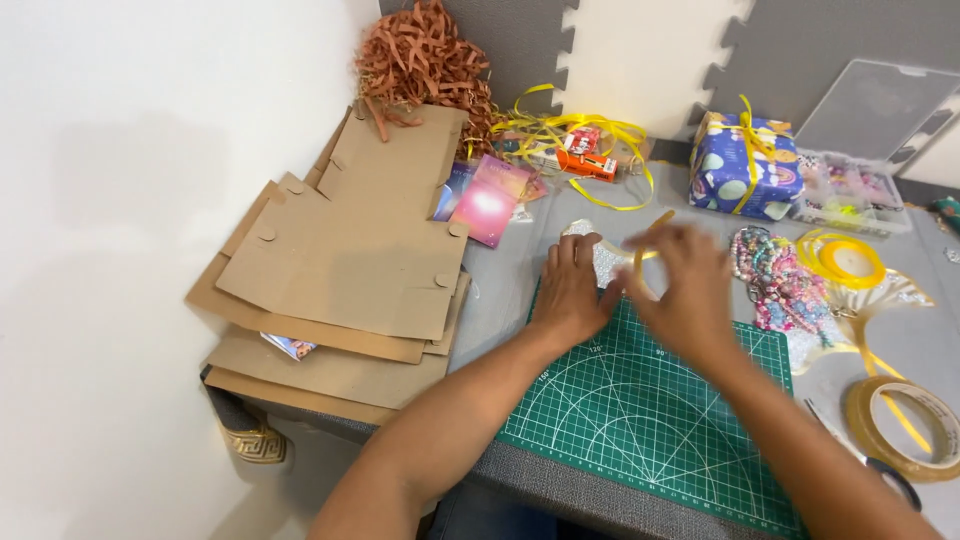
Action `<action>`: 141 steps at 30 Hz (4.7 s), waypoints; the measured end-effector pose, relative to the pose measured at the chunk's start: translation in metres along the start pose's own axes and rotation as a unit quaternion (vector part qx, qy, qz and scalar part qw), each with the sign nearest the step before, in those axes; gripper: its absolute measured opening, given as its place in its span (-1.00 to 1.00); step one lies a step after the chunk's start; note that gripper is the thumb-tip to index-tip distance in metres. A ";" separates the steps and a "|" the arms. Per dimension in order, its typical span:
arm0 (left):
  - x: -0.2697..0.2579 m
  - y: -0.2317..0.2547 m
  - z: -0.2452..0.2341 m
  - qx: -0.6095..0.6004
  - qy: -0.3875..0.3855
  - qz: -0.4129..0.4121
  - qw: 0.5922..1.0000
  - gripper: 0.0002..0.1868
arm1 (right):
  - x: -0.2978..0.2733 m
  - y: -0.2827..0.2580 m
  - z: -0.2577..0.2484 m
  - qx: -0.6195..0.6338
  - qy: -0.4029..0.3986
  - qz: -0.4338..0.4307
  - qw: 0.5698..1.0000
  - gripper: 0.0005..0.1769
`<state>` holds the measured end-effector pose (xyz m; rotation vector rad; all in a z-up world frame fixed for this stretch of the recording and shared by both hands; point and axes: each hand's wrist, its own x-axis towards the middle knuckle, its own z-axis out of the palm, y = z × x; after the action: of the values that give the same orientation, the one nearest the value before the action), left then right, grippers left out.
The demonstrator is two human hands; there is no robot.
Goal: The person wraps a gift box in blue paper, ties a yellow ribbon around it into a bow, and then attaches a beaded keychain to a pink card.
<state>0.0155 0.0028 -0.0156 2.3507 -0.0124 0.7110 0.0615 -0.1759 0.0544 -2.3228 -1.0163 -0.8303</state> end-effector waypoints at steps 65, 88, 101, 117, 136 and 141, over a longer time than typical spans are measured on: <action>0.041 -0.117 -0.069 0.310 0.006 -0.284 0.908 0.22 | -0.061 -0.007 0.036 0.026 -0.241 0.050 0.969 -0.54; 0.049 -0.105 -0.076 0.100 0.335 0.040 0.936 -0.72 | -0.063 -0.004 0.036 0.040 -0.228 0.044 0.972 -0.56; 0.008 0.005 0.084 -0.428 0.113 -0.143 0.885 -0.53 | -0.058 0.034 0.047 0.241 -0.116 0.247 0.931 -0.61; 0.016 -0.027 0.074 -0.589 0.047 -0.217 0.777 -0.72 | -0.066 0.050 0.073 0.441 -0.004 0.304 0.844 -0.76; 0.022 -0.052 0.084 -0.531 0.058 -0.256 0.805 -0.76 | -0.030 0.146 -0.052 -0.137 -0.152 0.401 0.893 -0.39; 0.022 -0.040 0.076 -0.539 0.050 -0.250 0.803 -0.78 | -0.042 0.181 -0.036 0.026 -0.075 0.455 0.887 -0.54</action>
<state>0.0790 -0.0082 -0.0765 1.1275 0.1952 0.3778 0.1659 -0.3297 0.0198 -2.4358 0.0815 -0.2316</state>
